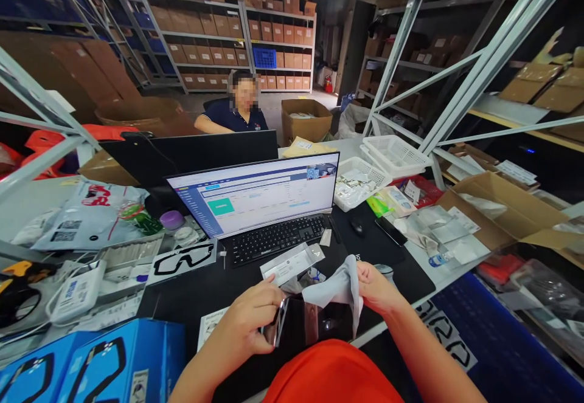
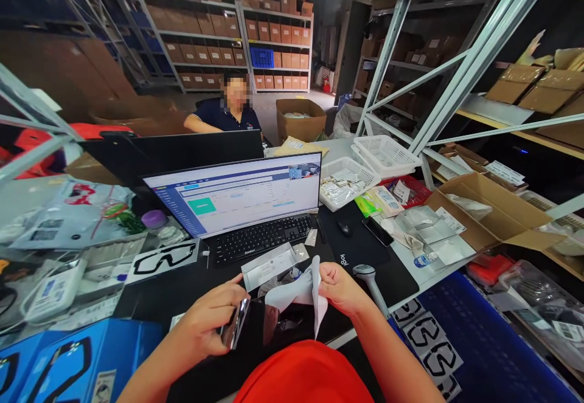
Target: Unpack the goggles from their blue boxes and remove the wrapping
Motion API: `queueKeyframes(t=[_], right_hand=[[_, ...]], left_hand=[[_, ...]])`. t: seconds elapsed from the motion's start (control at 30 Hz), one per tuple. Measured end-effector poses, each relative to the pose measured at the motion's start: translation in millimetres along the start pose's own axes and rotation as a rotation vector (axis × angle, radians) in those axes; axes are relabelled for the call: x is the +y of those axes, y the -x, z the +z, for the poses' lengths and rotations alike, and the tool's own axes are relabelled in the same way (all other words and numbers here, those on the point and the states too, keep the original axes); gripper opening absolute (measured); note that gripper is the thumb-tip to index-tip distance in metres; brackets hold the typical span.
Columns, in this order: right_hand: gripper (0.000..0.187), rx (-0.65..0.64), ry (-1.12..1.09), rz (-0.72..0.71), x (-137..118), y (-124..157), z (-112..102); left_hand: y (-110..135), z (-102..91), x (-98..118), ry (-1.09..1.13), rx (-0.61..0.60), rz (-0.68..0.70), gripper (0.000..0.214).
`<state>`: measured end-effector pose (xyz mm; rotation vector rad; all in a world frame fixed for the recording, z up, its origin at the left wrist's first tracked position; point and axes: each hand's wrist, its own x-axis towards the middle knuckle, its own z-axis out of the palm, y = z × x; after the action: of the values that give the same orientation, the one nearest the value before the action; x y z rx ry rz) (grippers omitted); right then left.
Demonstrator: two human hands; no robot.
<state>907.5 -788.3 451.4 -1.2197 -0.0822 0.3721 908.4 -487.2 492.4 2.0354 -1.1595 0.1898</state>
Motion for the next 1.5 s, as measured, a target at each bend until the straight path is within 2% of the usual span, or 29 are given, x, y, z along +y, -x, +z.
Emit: queueKeyframes(t=[0.17,0.27,0.33,0.43,0.57,0.73,0.8,1.0,1.1,1.17,1.23,1.33,1.43,1.5], right_hand=[[0.076,-0.066,0.093,-0.018,-12.7,4.8,16.6],[0.069,-0.167,0.198,-0.014,-15.8,8.0,32.1],[0.064,-0.178,0.266,0.006,-15.4,8.9,40.7],[0.064,-0.111,0.229,0.054,-13.1,7.2,46.7],[0.070,0.030,0.127,0.084,-8.9,0.5,45.7],[0.071,0.192,0.054,0.024,-1.7,-4.8,43.0],[0.069,0.218,0.034,-0.010,-1.8,-5.0,40.7],[0.065,0.118,0.150,-0.029,-18.9,-4.3,28.3],[0.062,0.003,0.292,-0.008,-26.0,-3.9,27.0],[0.056,-0.113,0.461,0.018,-27.9,-2.8,33.6],[0.049,-0.222,0.635,0.035,-27.5,-2.1,47.4],[0.049,-0.242,0.816,0.023,-23.4,-4.9,73.4],[0.052,-0.174,0.818,0.033,-18.3,-12.3,82.6],[0.054,-0.255,0.669,0.128,-16.9,-16.6,72.3]], left_hand=[[0.6,3.8,-2.3,-0.008,-0.044,-0.032,0.017],[3.3,9.0,-3.8,-0.048,-0.086,-0.073,0.018],[4.5,11.8,-3.7,-0.089,-0.122,-0.097,0.021],[4.4,14.1,-2.3,-0.137,-0.140,-0.096,0.025],[2.4,15.3,-1.2,-0.184,-0.102,-0.063,0.027],[2.2,18.3,-3.5,-0.218,-0.045,-0.068,0.026],[3.4,18.7,-4.4,-0.201,-0.034,-0.071,0.025],[7.0,14.1,-3.3,-0.254,-0.140,-0.085,0.026],[5.6,13.4,-2.8,-0.310,-0.183,-0.077,0.026],[2.1,17.0,-3.3,-0.336,-0.217,-0.076,0.027],[-3.6,24.7,-5.1,-0.364,-0.309,-0.062,0.024],[-12.3,37.9,-11.1,-0.416,-0.471,-0.037,0.027],[-13.4,38.8,-16.7,-0.439,-0.481,-0.074,0.031],[-9.1,30.3,-16.8,-0.414,-0.425,-0.082,0.027]])
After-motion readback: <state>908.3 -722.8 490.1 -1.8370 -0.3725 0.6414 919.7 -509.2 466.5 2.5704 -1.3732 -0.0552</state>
